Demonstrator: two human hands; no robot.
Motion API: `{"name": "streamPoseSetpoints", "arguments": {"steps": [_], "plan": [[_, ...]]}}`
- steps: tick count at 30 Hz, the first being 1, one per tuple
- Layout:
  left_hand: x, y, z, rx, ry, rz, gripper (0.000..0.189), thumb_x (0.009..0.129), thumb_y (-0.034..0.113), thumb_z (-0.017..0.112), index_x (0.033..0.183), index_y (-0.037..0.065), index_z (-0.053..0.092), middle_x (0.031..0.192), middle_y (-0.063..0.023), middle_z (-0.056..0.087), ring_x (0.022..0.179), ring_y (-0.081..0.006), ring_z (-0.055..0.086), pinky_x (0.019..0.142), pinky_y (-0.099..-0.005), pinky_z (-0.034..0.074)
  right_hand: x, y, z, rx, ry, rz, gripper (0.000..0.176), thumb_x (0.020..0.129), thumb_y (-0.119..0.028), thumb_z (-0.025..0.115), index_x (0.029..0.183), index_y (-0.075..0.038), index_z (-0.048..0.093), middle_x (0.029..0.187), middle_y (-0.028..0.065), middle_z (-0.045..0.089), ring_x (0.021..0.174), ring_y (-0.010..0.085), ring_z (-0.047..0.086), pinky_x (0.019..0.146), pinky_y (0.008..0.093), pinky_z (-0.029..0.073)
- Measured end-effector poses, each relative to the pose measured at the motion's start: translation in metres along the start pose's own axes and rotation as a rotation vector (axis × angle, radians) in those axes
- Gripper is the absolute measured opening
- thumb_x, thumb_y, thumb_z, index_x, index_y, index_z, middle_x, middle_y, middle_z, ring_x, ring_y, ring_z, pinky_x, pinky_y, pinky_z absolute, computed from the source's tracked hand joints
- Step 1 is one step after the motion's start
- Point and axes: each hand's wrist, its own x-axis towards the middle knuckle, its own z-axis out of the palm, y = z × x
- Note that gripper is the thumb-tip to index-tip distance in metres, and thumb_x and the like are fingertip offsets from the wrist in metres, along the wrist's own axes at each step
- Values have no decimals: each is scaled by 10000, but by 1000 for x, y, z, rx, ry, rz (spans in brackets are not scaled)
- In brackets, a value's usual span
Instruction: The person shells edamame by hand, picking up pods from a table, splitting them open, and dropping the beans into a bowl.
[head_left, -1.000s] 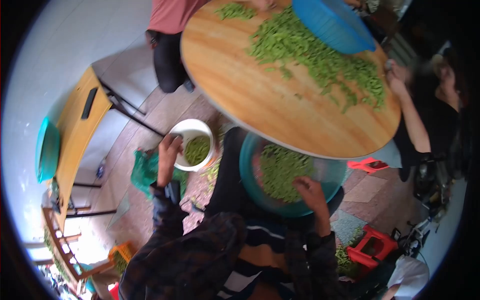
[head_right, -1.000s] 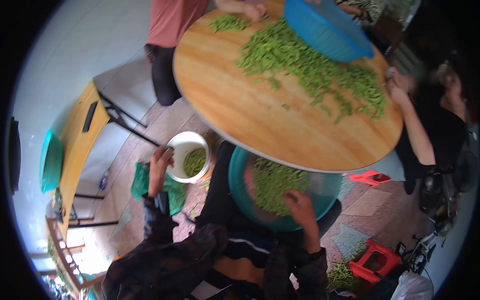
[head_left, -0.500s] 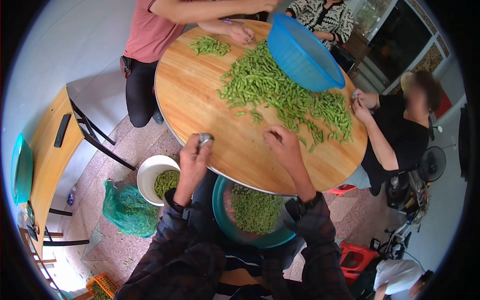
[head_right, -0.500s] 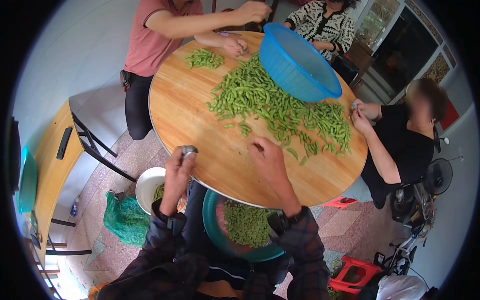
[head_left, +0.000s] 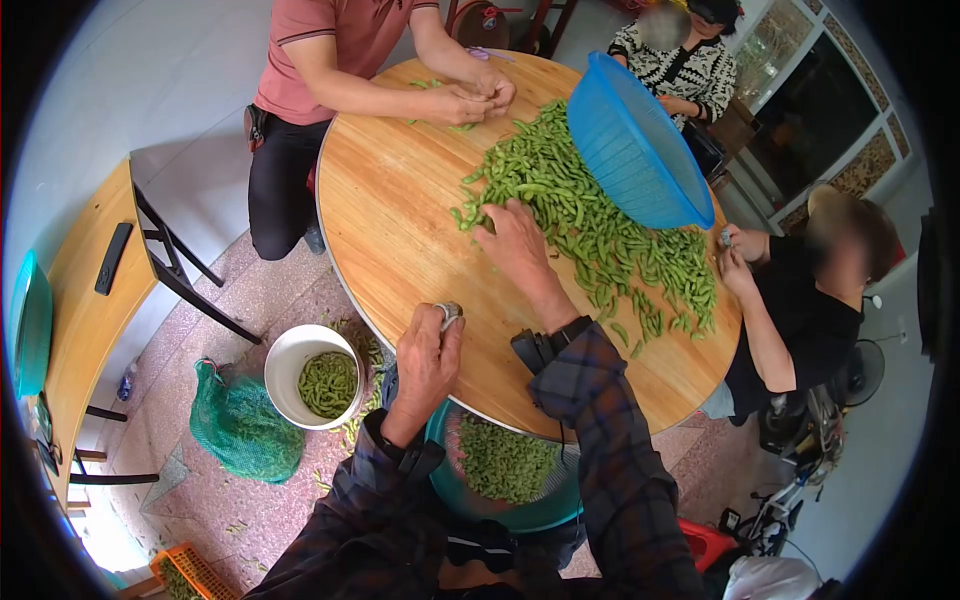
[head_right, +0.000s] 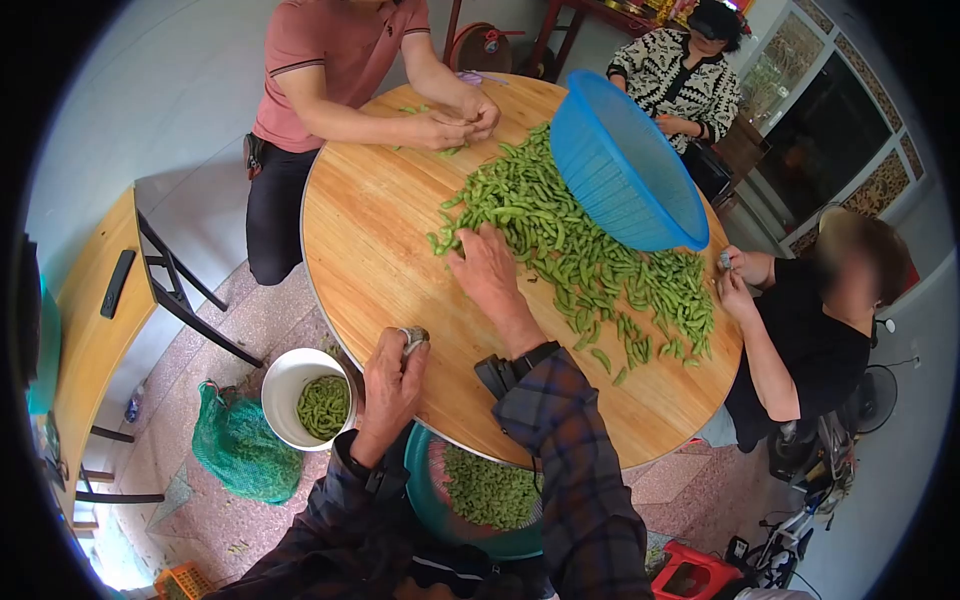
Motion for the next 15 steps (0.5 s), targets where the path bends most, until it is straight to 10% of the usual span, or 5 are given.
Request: {"name": "streamPoseSetpoints", "arguments": {"steps": [15], "plan": [[-1, 4, -1, -6, -2, -19, 129, 915, 13, 662, 1009, -8, 577, 905, -193, 592, 749, -412, 625, 621, -452, 497, 5, 4, 17, -156, 157, -347, 201, 899, -204, 697, 999, -29, 703, 993, 133, 550, 1006, 312, 583, 809, 436, 537]]}}
